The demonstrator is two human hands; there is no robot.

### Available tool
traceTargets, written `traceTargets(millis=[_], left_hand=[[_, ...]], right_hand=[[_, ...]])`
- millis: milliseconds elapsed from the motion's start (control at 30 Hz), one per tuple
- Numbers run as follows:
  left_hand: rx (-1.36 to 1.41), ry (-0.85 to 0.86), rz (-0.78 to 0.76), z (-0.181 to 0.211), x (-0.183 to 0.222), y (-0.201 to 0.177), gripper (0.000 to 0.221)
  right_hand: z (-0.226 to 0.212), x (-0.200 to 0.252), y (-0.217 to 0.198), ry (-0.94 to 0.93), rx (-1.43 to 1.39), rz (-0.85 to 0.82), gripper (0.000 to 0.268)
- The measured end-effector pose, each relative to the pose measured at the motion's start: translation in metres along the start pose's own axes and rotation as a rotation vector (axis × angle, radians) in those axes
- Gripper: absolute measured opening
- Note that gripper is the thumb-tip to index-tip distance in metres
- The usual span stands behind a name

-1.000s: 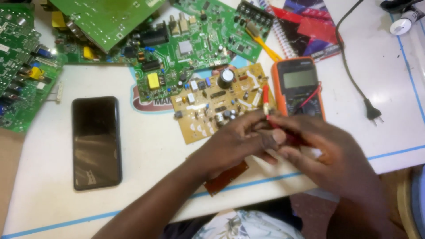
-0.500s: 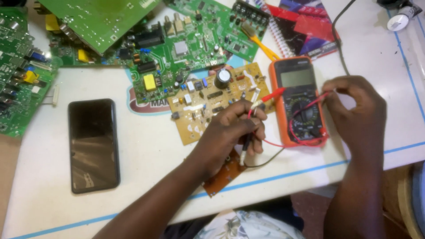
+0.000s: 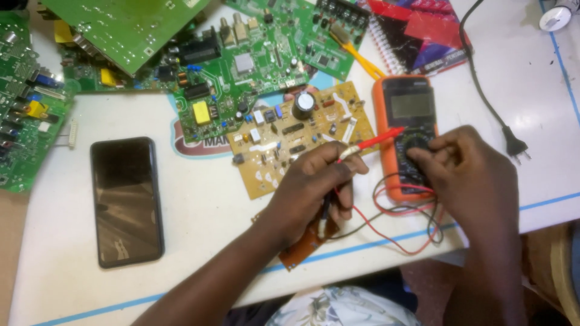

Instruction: Inspecting various electronic circuit boards and testing them using a digital multimeter.

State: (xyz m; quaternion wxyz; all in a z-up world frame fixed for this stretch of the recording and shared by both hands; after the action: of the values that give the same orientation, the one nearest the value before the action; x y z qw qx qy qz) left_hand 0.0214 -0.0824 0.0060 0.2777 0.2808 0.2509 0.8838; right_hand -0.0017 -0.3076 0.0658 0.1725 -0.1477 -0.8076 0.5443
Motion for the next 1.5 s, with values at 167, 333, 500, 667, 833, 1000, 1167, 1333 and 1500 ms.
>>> traceTargets(millis=[167, 333, 500, 667, 833, 1000, 1167, 1333, 1500], left_hand=[[-0.020, 0.002, 0.002, -0.002, -0.002, -0.002, 0.015], [-0.019, -0.016, 0.035, -0.004, -0.003, -0.003, 0.013], [0.022, -0.034, 0.020, -0.010, -0.003, -0.002, 0.013], [0.018, -0.021, 0.016, -0.007, -0.003, -0.002, 0.014], [-0.026, -0.021, 0.026, -0.001, 0.000, -0.002, 0.014], [-0.017, 0.008, 0.009, 0.006, 0.003, -0.005, 0.014], [-0.150, 0.003, 0.082, 0.015, 0.004, -0.011, 0.021], [-0.173, 0.010, 0.074, 0.022, 0.008, -0.007, 0.017], [-0.186, 0.001, 0.079, 0.022, 0.007, -0.007, 0.017]], right_hand=[[-0.016, 0.010, 0.004, 0.004, -0.006, 0.080, 0.016], [-0.024, 0.012, 0.006, -0.038, -0.040, 0.128, 0.013], [-0.019, 0.011, 0.011, -0.164, 0.032, 0.235, 0.022], [-0.016, 0.009, 0.014, -0.197, 0.088, 0.267, 0.025], [-0.016, 0.006, 0.013, -0.178, 0.042, 0.193, 0.023], [0.018, 0.004, 0.005, 0.090, -0.422, 0.073, 0.007], [0.009, 0.011, -0.014, -0.120, -0.153, 0.182, 0.001], [0.007, 0.009, 0.008, 0.048, -0.053, 0.037, 0.029], [-0.004, 0.013, 0.006, -0.080, -0.048, 0.107, 0.023]])
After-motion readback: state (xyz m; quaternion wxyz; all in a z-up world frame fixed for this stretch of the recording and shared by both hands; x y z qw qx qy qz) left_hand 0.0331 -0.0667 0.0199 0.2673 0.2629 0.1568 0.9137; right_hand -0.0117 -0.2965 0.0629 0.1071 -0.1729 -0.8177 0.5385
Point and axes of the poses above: each hand's wrist, its own x-axis away from the middle knuckle, its own y-axis out of the palm, z = x × y, the point moved 10 cm from there along -x, towards the middle knuckle, and after that the axes turned 4 degrees about -z, right-handed, at the moved point
